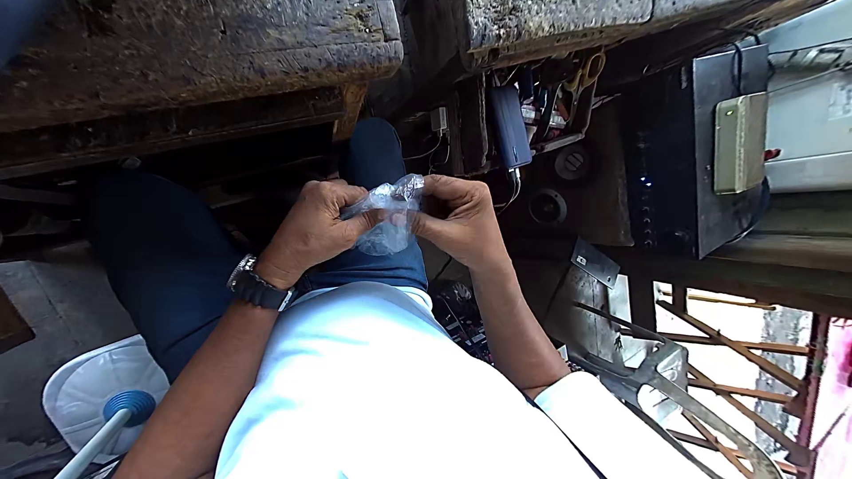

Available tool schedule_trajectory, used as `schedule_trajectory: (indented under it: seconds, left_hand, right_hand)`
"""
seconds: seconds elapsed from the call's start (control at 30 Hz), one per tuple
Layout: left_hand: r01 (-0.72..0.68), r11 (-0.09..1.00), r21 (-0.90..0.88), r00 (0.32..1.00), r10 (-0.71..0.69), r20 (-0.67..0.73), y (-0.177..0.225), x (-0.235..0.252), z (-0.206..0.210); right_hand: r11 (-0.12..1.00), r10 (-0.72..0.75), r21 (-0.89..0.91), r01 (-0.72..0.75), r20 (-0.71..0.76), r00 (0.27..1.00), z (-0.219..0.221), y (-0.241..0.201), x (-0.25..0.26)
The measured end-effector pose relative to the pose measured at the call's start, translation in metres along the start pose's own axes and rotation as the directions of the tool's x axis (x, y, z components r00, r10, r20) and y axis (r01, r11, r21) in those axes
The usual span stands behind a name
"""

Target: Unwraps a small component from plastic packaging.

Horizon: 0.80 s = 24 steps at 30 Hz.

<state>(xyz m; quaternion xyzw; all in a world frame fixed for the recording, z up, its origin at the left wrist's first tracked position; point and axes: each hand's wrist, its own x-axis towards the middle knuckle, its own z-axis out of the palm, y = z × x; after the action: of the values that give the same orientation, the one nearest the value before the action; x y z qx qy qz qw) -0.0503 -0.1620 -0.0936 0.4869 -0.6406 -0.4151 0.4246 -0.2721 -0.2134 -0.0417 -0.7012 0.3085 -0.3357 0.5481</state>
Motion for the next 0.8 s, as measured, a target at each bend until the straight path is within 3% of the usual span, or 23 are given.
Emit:
schedule_trajectory:
  seconds: [0.17,0.23,0.33,0.47,0.57,0.8]
  left_hand:
    - [-0.054,0.997,0.052,0.992,0.048,0.113,0.004,0.0,0.002]
    - [-0.078,0.996,0.034,0.979,0.07,0.192,0.0,-0.002,-0.002]
    - [-0.031,0.993,-0.118,0.972,0.057,0.229,-0.004,-0.005,-0.008]
    - [0.093,0.942,-0.324,0.984,-0.036,0.176,-0.001,-0.005,-0.017]
    - [0.121,0.937,-0.329,0.989,-0.085,0.12,-0.002,-0.005,-0.021]
    - [-0.041,0.949,-0.313,0.997,0.059,0.048,-0.006,-0.001,-0.013]
  right_hand:
    - [0.944,0.092,-0.312,-0.103,-0.052,0.994,0.012,0.005,0.0]
    - [0.949,0.113,-0.294,-0.109,-0.003,0.994,0.009,0.007,0.002]
    - [0.992,0.066,-0.107,-0.059,0.06,0.996,-0.002,0.009,0.003]
    - [1.0,-0.022,0.022,0.022,-0.014,1.0,-0.013,0.003,0.005]
    - [0.999,-0.033,0.039,0.034,-0.04,0.999,-0.014,0.001,0.005]
    - [0.993,-0.031,-0.11,0.039,0.07,0.997,-0.002,-0.001,0.005]
